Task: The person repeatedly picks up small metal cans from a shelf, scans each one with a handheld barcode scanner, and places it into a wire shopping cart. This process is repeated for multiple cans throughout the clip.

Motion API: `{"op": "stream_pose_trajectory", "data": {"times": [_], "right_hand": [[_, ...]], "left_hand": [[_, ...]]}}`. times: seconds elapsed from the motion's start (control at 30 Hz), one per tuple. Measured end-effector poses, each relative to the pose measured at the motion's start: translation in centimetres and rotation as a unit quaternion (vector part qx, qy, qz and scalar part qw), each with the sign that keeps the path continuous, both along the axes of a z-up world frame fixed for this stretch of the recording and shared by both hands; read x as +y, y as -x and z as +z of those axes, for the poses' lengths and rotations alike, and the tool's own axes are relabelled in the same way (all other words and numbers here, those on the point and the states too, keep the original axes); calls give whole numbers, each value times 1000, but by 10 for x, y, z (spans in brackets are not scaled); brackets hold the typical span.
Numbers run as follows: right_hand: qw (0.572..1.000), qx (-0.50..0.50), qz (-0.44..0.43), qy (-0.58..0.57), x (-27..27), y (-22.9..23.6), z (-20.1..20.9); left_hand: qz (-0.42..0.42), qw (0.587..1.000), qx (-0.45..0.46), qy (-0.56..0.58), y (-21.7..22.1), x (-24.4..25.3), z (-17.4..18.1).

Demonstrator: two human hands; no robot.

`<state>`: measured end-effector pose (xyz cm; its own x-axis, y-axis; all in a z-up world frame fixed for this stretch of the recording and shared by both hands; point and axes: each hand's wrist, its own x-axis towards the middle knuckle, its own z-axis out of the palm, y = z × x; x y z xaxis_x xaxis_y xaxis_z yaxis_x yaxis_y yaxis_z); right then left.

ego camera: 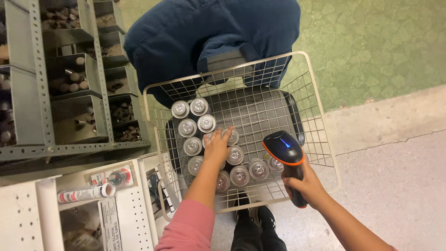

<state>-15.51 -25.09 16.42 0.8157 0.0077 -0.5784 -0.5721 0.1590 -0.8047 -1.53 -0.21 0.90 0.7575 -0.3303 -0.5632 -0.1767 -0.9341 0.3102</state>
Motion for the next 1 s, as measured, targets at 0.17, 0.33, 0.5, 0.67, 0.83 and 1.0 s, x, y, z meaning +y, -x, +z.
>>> {"op": "stream_pose_trajectory", "data": {"times": [0.17, 0.33, 0.5, 0.67, 0.83, 1.0], "right_hand": [[1000, -24, 18, -4, -3, 10, 19], [998, -57, 17, -4, -5, 21, 75], [998, -60, 22, -6, 0, 35, 174], [991, -121, 42, -46, 6, 48, 216], [941, -286, 118, -137, 63, 52, 275], [894, -316, 210, -240, 158, 62, 299]], "left_hand": [[24, 999, 32, 36, 12, 13, 10], [34, 999, 1, 41, 32, 31, 53], [68, 990, -19, 124, 68, 50, 172], [68, 991, -76, 84, 105, 82, 286], [113, 976, -170, 77, 191, 141, 425], [174, 944, -271, 73, 312, 208, 539]]}}
